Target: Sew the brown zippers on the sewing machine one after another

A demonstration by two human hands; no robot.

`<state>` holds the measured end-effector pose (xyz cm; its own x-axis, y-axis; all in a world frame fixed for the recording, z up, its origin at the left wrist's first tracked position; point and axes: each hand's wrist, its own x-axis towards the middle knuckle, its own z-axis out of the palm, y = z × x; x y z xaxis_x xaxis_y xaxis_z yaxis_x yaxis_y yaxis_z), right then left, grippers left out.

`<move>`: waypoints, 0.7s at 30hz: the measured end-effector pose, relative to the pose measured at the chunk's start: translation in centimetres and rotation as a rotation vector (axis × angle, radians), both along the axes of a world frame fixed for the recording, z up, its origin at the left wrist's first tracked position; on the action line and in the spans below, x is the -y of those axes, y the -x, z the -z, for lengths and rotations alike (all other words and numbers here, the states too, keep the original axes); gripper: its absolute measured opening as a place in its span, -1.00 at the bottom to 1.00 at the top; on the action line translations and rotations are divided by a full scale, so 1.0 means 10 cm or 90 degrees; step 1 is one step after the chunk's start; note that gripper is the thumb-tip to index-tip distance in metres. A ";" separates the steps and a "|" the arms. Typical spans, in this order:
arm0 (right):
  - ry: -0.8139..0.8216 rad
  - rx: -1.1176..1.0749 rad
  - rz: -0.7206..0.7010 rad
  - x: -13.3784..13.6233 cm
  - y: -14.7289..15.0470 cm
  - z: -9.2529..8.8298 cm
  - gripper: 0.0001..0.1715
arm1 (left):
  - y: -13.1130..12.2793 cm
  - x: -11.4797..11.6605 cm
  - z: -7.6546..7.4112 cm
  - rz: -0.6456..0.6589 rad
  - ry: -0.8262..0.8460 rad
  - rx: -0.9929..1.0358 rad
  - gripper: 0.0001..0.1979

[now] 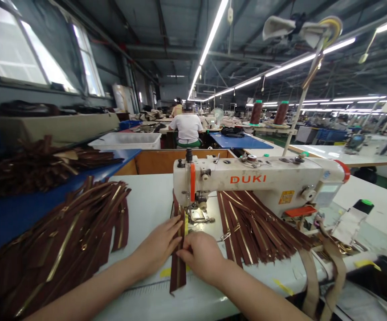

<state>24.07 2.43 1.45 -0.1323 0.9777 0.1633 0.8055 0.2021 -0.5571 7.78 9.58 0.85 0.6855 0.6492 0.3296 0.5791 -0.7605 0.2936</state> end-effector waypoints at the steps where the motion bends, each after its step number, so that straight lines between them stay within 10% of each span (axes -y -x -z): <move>1: 0.002 -0.001 0.001 0.01 -0.02 -0.02 -0.84 | -0.01 0.01 0.02 -0.001 -0.008 -0.014 -0.61; 21: -0.115 0.249 -0.124 -0.10 -0.24 -0.12 -0.84 | -0.08 0.02 0.01 -0.020 -0.068 -0.013 -0.70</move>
